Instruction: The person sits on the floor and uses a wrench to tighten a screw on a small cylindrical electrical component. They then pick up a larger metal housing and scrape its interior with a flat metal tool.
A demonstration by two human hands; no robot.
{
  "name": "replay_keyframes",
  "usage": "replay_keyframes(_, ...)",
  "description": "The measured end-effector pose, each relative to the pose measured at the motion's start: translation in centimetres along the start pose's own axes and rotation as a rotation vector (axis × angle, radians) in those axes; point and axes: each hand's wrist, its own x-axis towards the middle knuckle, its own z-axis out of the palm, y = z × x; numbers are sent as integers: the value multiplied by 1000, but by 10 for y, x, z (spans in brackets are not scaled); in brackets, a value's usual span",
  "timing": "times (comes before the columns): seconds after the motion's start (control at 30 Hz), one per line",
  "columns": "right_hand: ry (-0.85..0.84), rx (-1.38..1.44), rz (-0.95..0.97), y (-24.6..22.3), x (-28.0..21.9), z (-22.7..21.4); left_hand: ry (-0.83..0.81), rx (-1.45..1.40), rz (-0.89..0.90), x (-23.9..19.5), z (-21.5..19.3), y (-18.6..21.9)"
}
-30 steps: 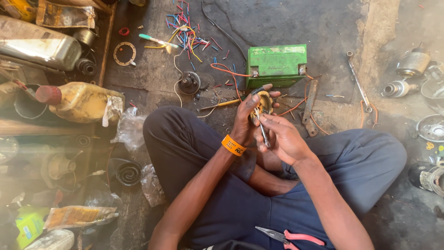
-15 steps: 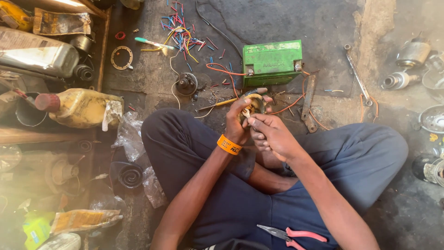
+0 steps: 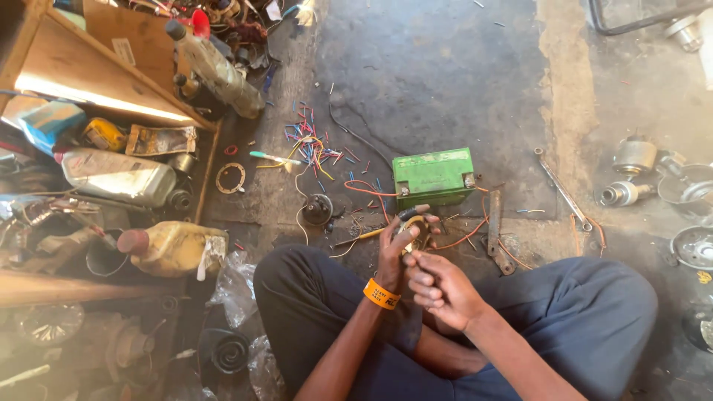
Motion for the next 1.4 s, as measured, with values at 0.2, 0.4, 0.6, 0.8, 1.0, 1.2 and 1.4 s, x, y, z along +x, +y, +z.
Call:
replay_keyframes(0.2,79,-444,-71,-5,-1,2,-72,-132,-100,3,-2,-4)
replay_keyframes(0.4,146,-1159,-411,-20,0,-7,-43,-89,-231,1,1,-5)
replay_keyframes(0.6,300,-1531,-585,-34,-19,-1,-69,61,-314,1,0,-8)
replay_keyframes(0.8,390,-1492,-326,-51,-14,-1,-65,24,-333,10,-13,-25)
replay_keyframes(1.0,247,-1148,-491,-49,-13,-15,-32,-242,-305,10,-33,-52)
replay_keyframes(1.2,257,-1030,-229,-38,-9,-1,-105,-298,-234,10,-30,-44)
replay_keyframes(1.4,241,-1314,-492,-33,-4,-7,8,-224,-118,11,-23,-37)
